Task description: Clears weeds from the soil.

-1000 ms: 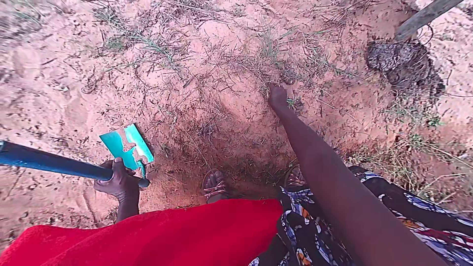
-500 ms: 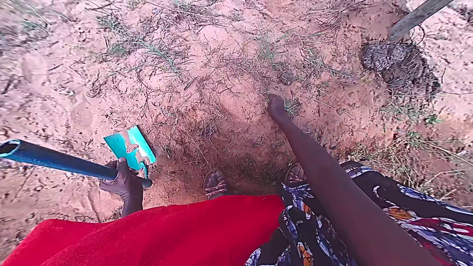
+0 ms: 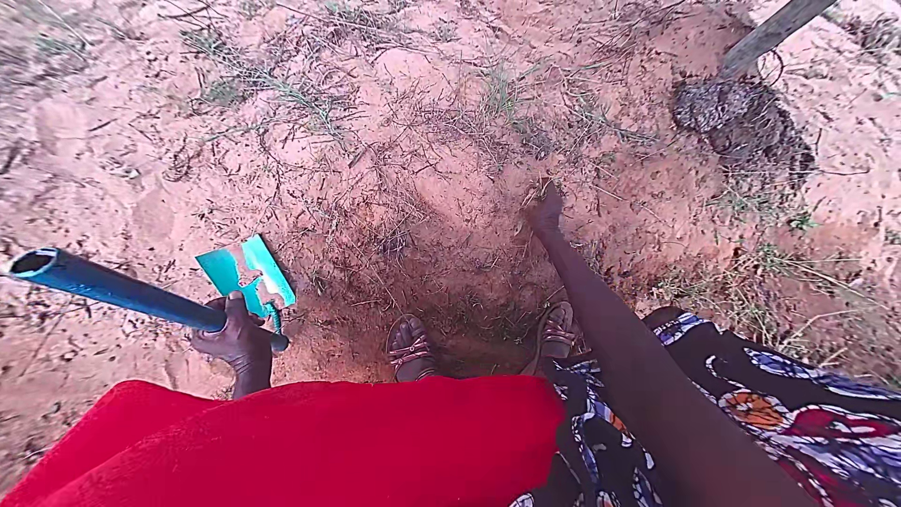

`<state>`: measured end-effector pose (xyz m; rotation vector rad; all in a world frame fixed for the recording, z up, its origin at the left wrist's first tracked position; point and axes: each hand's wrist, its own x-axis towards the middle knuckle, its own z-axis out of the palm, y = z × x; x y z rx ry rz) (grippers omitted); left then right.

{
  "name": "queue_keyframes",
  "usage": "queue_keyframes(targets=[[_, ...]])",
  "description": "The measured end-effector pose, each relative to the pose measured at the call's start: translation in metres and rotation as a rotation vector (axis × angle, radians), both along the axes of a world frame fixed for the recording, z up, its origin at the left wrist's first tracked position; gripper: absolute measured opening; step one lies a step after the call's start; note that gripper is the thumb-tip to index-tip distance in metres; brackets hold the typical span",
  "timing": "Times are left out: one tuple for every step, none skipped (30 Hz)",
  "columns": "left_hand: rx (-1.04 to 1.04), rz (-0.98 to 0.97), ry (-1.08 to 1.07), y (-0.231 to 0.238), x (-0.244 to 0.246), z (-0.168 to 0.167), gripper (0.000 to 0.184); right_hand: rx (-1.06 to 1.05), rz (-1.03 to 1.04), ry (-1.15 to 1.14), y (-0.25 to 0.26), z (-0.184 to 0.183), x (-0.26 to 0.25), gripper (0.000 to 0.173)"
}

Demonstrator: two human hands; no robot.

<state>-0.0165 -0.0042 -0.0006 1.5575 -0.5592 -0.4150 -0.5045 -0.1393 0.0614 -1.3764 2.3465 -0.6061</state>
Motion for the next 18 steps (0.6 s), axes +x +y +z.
queue_keyframes(targets=[[0.000,0.000,0.001,0.000,-0.001,0.000,0.009,-0.041,0.003,-0.070,-0.012,0.002,0.000,0.062],[-0.002,0.000,0.004,0.000,-0.001,-0.001,0.009,-0.073,0.017,-0.137,-0.024,0.001,0.001,0.060],[-0.008,0.004,0.004,0.000,-0.001,-0.001,0.009,-0.083,0.044,-0.195,-0.036,-0.001,0.000,0.059],[-0.008,0.009,0.001,0.000,-0.001,0.000,0.010,-0.075,0.078,-0.223,-0.048,-0.004,0.000,0.058],[-0.011,0.014,-0.002,0.000,-0.001,0.000,0.010,-0.055,0.104,-0.231,-0.060,-0.008,0.000,0.057],[-0.014,0.019,-0.005,-0.001,-0.001,-0.001,0.010,-0.035,0.127,-0.216,-0.071,-0.014,-0.001,0.055],[-0.014,0.024,-0.005,-0.001,-0.001,-0.001,0.010,-0.015,0.140,-0.196,-0.081,-0.020,-0.003,0.051],[-0.013,0.028,-0.007,-0.001,0.000,-0.002,0.009,0.017,0.152,-0.190,-0.089,-0.025,-0.004,0.049],[-0.008,0.031,-0.010,-0.001,0.001,-0.003,0.009,0.060,0.167,-0.182,-0.095,-0.029,-0.005,0.049],[-0.004,0.031,-0.015,0.000,0.001,-0.003,0.008,0.105,0.190,-0.156,-0.099,-0.029,-0.004,0.050],[-0.010,0.030,-0.020,0.000,0.002,-0.005,0.008,0.140,0.223,-0.132,-0.102,-0.027,-0.002,0.051],[-0.016,0.031,-0.025,0.000,0.002,-0.006,0.008,0.158,0.254,-0.112,-0.103,-0.025,0.000,0.052],[-0.026,0.032,-0.028,0.000,0.003,-0.008,0.007,0.164,0.274,-0.090,-0.106,-0.024,0.000,0.052],[-0.030,0.030,-0.031,0.001,0.003,-0.008,0.006,0.166,0.278,-0.063,-0.106,-0.024,0.001,0.051],[-0.029,0.027,-0.037,0.001,0.002,-0.008,0.006,0.166,0.270,-0.040,-0.105,-0.024,0.002,0.051],[-0.029,0.030,-0.039,0.001,0.002,-0.006,0.006,0.154,0.259,-0.029,-0.104,-0.027,0.003,0.051],[-0.028,0.032,-0.041,0.001,0.001,-0.006,0.005,0.130,0.246,-0.030,-0.103,-0.032,0.002,0.051],[-0.030,0.034,-0.041,0.001,0.001,-0.006,0.005,0.100,0.229,-0.040,-0.101,-0.037,0.000,0.050]])
